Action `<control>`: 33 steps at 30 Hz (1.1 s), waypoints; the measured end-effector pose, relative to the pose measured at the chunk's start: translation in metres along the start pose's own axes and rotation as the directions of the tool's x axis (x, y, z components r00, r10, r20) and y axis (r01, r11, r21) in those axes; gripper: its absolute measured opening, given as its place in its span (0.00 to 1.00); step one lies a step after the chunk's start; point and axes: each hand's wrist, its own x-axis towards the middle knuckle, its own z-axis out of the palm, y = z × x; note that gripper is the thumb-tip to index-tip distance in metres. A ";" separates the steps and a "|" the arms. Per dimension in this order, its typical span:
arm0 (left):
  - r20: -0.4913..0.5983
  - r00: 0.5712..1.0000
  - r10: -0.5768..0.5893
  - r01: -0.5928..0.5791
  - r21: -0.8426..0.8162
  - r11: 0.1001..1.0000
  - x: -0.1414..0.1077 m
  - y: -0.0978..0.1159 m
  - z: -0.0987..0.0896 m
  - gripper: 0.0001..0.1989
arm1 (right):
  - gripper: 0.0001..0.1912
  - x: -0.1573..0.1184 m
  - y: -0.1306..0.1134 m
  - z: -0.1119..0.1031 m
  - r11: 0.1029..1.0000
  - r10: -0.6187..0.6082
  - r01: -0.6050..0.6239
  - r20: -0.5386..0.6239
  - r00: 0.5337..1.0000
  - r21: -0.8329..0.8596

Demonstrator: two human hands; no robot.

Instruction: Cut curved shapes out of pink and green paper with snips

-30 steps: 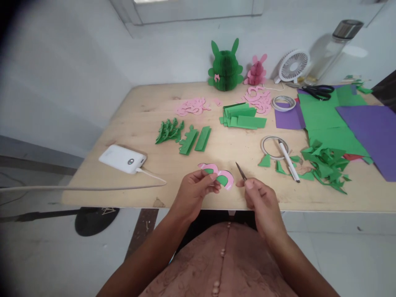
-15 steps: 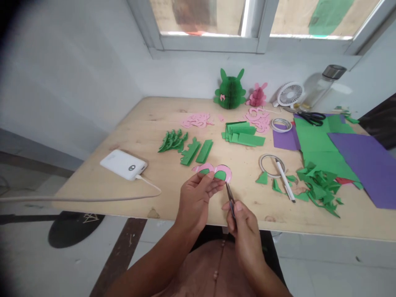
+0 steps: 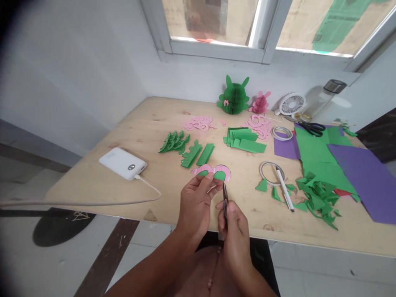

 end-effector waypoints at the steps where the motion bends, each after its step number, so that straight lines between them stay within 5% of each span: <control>1: -0.004 1.000 -0.003 0.003 0.000 1.000 0.000 0.000 0.000 0.08 | 0.21 0.000 -0.001 0.002 1.000 -0.007 0.007 0.001 1.000 0.004; 33: 0.019 0.997 -0.075 0.076 -0.028 0.997 -0.008 -0.002 0.006 0.11 | 0.27 0.007 -0.011 0.022 0.995 -0.081 0.081 0.004 0.997 0.051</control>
